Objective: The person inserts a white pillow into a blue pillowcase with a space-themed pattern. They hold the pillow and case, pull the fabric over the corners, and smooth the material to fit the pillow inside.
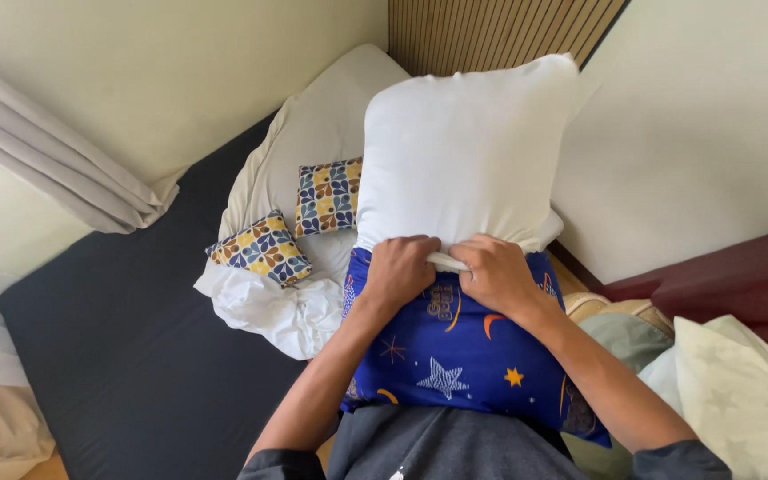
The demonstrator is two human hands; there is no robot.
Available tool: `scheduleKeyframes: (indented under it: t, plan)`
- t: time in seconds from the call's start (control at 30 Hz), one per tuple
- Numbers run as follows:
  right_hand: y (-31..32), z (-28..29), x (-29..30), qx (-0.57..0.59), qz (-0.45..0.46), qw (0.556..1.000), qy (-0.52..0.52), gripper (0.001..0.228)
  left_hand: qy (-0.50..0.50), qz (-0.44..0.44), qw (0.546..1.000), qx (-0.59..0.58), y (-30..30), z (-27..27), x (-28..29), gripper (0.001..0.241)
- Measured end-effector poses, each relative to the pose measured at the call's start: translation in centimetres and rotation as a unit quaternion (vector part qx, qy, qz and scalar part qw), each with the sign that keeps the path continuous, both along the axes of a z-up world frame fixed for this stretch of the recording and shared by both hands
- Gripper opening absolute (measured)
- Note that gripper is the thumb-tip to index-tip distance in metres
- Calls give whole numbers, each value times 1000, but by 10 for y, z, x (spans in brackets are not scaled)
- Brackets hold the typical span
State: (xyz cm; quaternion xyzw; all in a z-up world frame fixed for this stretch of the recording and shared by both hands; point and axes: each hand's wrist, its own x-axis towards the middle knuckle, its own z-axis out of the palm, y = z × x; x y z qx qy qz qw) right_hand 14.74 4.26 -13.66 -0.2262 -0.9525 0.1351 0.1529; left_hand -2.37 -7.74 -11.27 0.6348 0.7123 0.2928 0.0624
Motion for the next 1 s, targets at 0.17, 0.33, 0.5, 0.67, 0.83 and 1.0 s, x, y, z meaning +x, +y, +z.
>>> scheduleKeyframes:
  t: [0.17,0.33,0.5,0.67,0.83,1.0]
  plan:
    - [20,-9,-11,-22,-19,999,18,32,-7,6,999,-33,21,3,-9,46]
    - [21,-22,-19,-11,-38,999,20,31,-25,30,998,-40,27,-7,-15,44]
    - [30,-24,-40,27,-93,994,48,28,-35,90,995,1,47,5,-18,37]
    - [12,-38,-21,-35,-62,997,32,29,-10,68,996,-63,27,-40,-15,36]
    - [-24,7,0,-153,5,988,-8,40,-23,39,990,-133,9,-56,-17,40]
    - [-26,64,-34,-110,-15,984,-136,58,-41,80,996,-5,36,-16,-19,39]
